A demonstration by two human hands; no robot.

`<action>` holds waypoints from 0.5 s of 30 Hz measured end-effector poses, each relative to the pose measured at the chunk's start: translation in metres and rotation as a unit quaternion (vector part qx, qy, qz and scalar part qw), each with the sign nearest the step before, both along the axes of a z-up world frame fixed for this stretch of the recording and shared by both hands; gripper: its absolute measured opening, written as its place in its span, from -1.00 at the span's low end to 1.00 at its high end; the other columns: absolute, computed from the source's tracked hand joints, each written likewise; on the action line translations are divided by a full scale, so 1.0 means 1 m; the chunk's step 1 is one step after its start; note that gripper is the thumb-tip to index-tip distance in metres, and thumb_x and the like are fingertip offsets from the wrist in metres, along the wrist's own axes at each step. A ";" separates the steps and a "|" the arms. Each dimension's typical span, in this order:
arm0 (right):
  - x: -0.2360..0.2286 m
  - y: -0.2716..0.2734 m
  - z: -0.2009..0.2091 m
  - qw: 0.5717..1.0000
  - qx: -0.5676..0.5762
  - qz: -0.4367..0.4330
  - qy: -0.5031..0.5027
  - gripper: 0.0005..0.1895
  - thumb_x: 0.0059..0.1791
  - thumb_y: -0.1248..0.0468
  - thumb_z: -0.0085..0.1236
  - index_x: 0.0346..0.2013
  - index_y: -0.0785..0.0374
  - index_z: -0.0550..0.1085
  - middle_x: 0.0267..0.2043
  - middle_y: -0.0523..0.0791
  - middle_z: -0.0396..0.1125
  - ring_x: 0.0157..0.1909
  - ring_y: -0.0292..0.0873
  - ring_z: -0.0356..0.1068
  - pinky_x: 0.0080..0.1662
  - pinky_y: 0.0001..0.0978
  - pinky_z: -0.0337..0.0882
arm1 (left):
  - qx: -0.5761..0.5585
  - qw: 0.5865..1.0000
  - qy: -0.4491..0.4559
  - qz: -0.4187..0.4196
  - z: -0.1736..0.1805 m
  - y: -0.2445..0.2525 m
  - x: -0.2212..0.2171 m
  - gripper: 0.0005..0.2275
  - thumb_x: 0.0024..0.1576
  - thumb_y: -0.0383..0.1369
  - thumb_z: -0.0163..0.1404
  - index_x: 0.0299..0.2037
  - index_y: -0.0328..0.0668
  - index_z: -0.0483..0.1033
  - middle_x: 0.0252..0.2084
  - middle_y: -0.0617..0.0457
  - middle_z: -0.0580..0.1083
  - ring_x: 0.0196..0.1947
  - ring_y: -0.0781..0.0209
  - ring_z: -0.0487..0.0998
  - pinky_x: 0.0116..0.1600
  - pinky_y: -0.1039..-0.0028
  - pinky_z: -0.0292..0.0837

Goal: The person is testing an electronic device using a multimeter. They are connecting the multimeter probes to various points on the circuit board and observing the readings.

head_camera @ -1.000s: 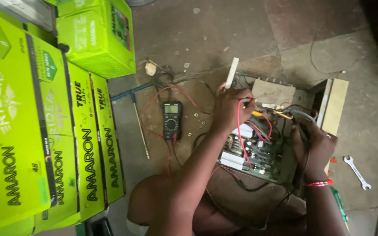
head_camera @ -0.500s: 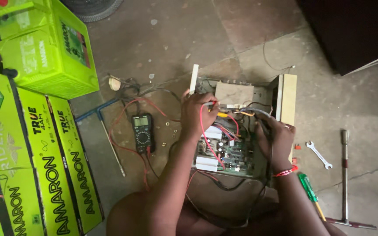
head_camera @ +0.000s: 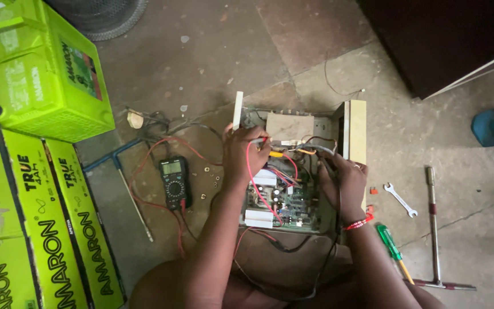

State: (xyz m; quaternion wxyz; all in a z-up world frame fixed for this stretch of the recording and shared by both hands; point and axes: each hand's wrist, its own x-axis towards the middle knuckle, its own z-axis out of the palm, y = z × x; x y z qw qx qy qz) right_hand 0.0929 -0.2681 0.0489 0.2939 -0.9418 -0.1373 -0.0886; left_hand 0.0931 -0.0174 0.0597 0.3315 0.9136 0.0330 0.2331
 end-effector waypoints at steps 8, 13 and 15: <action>0.004 -0.003 -0.007 0.996 0.067 -0.043 0.037 -0.72 -0.05 0.14 0.26 -0.12 0.21 0.59 -0.48 -0.04 0.44 -0.36 -0.03 0.45 0.02 -0.22 0.30 | -0.009 0.999 0.035 -0.011 0.007 0.000 -0.001 -0.89 0.02 -0.35 0.23 -0.34 -0.08 0.56 -0.39 0.04 0.57 -0.27 0.01 0.58 0.35 0.02 0.17; 0.001 -0.001 -0.004 0.997 0.065 -0.037 0.008 -0.69 -0.04 0.15 0.25 -0.08 0.23 0.58 -0.47 -0.05 0.44 -0.35 -0.03 0.44 0.03 -0.21 0.27 | -0.001 1.000 0.022 -0.013 0.008 -0.001 -0.001 -0.89 0.02 -0.34 0.23 -0.34 -0.07 0.56 -0.38 0.05 0.57 -0.25 0.02 0.58 0.34 0.00 0.16; 0.000 -0.001 -0.001 0.997 0.067 -0.036 0.020 -0.72 -0.05 0.16 0.25 -0.10 0.22 0.59 -0.49 -0.05 0.43 -0.36 -0.03 0.44 0.03 -0.21 0.27 | -0.002 1.000 0.024 -0.009 0.007 -0.001 -0.001 -0.89 0.02 -0.34 0.23 -0.33 -0.06 0.56 -0.37 0.05 0.57 -0.25 0.03 0.59 0.35 0.00 0.16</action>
